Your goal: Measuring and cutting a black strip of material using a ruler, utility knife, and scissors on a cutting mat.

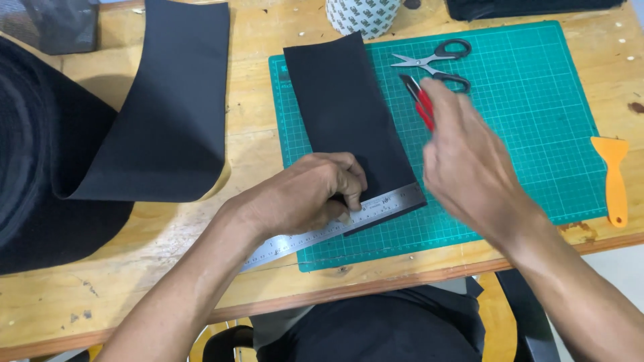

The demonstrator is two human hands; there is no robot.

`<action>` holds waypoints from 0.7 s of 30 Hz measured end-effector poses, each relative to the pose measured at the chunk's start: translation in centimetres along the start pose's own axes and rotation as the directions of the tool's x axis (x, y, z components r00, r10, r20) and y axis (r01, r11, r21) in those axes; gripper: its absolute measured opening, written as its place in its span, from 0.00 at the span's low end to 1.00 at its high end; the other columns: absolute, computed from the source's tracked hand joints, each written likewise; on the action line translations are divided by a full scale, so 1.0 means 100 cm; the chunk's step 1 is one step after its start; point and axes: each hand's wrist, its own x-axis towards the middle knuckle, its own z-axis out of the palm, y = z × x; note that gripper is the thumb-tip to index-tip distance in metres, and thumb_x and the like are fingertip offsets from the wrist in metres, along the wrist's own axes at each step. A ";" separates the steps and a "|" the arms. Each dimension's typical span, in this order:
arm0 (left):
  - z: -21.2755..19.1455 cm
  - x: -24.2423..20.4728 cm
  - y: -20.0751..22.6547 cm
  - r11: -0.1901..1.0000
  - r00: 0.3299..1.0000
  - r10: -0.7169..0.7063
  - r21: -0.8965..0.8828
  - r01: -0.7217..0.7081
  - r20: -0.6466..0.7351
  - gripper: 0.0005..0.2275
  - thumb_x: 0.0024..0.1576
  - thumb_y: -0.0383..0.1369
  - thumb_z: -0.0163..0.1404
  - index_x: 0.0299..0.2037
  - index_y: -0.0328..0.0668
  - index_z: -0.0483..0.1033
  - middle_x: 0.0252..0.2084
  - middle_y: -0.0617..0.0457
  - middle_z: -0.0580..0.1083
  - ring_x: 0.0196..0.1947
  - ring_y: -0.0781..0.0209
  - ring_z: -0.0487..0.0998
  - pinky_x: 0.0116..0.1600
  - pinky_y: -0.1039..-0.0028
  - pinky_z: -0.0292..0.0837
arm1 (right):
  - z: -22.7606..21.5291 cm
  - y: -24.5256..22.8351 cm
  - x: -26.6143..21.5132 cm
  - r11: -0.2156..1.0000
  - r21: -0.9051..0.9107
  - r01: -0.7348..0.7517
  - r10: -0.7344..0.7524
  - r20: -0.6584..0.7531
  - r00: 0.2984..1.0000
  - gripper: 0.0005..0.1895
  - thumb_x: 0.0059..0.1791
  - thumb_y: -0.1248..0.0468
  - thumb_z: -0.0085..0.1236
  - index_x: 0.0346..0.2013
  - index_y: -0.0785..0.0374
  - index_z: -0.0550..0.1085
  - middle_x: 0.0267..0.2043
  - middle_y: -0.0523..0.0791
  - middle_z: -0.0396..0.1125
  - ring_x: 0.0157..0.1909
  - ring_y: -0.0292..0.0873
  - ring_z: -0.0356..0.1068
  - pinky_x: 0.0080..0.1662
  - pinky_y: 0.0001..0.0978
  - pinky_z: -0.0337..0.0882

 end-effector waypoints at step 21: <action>0.000 0.003 -0.012 0.991 0.991 0.132 -0.015 -0.132 -0.023 0.10 0.45 0.19 0.63 0.32 0.47 0.83 0.41 0.54 0.76 0.42 0.60 0.81 0.45 0.71 0.74 | 0.058 -0.036 -0.108 0.887 0.256 -0.384 0.307 0.293 0.906 0.17 0.48 0.53 0.53 0.51 0.47 0.70 0.30 0.38 0.75 0.30 0.45 0.76 0.38 0.43 0.72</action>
